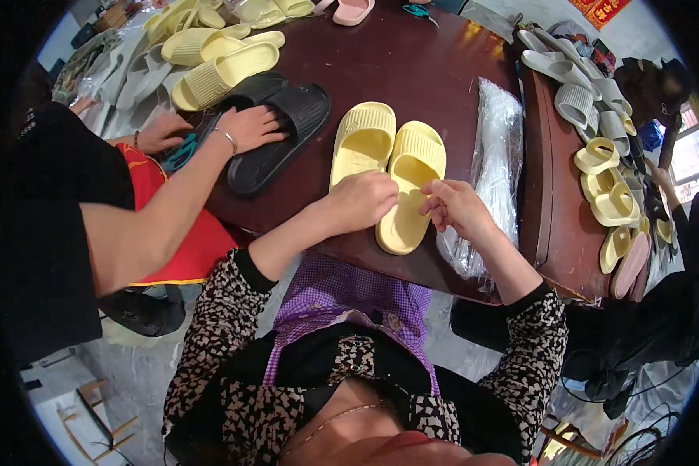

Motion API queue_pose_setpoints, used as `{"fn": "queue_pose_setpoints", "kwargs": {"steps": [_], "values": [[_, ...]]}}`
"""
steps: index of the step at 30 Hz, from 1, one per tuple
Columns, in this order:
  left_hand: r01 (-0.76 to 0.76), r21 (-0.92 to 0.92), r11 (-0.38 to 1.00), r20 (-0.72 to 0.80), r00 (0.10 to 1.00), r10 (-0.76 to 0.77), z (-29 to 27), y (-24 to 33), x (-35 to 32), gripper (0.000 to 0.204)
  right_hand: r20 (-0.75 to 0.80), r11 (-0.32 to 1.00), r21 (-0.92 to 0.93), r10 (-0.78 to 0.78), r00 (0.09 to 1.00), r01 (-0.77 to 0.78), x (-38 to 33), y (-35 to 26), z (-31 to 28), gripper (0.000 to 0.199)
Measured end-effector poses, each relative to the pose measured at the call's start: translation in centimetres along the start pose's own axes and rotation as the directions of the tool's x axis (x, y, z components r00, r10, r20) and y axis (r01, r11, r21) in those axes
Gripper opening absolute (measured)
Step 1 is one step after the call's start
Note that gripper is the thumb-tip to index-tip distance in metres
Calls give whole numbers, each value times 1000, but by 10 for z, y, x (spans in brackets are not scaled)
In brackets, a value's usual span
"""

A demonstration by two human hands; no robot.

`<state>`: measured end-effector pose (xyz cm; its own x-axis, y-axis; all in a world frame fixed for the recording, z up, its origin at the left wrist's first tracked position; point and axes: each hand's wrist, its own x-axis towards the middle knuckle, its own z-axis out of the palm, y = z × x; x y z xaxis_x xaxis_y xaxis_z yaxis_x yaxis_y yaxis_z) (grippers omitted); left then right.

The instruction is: The person fastens pairs of slippers together by threading plastic tag fasteners through them by hand.

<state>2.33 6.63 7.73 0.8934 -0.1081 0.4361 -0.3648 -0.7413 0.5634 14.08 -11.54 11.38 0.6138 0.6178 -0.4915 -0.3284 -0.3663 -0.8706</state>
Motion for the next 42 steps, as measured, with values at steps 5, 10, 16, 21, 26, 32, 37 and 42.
{"fn": "queue_pose_setpoints", "kwargs": {"steps": [5,10,16,21,26,32,37,42], "values": [[20,68,997,-7,1000,-20,4,-13,7,10,0,915,-402,-25,1000,23,5,-13,-25,36],[21,103,994,-32,999,-18,0,-19,18,9,-144,882,-462,-179,973,94,49,-25,-62,38],[-71,209,975,-54,995,84,-5,-45,20,8,-208,735,-678,-198,958,5,108,-35,-58,39],[-95,218,971,-39,994,106,-5,-51,22,9,-121,542,-822,-466,877,174,145,-20,-59,35],[-48,193,980,-19,998,52,-5,-55,20,12,-90,468,-806,-702,707,362,154,-29,-49,22],[-50,153,987,-22,998,54,-3,-59,19,12,11,707,-486,-584,812,515,165,-63,-5,17],[-30,104,994,-60,998,36,-1,-60,21,9,148,680,-577,-459,876,453,188,-74,33,16],[-14,103,995,-61,998,20,-1,-62,21,7,117,779,-476,-403,908,408,195,-74,43,17]]}}
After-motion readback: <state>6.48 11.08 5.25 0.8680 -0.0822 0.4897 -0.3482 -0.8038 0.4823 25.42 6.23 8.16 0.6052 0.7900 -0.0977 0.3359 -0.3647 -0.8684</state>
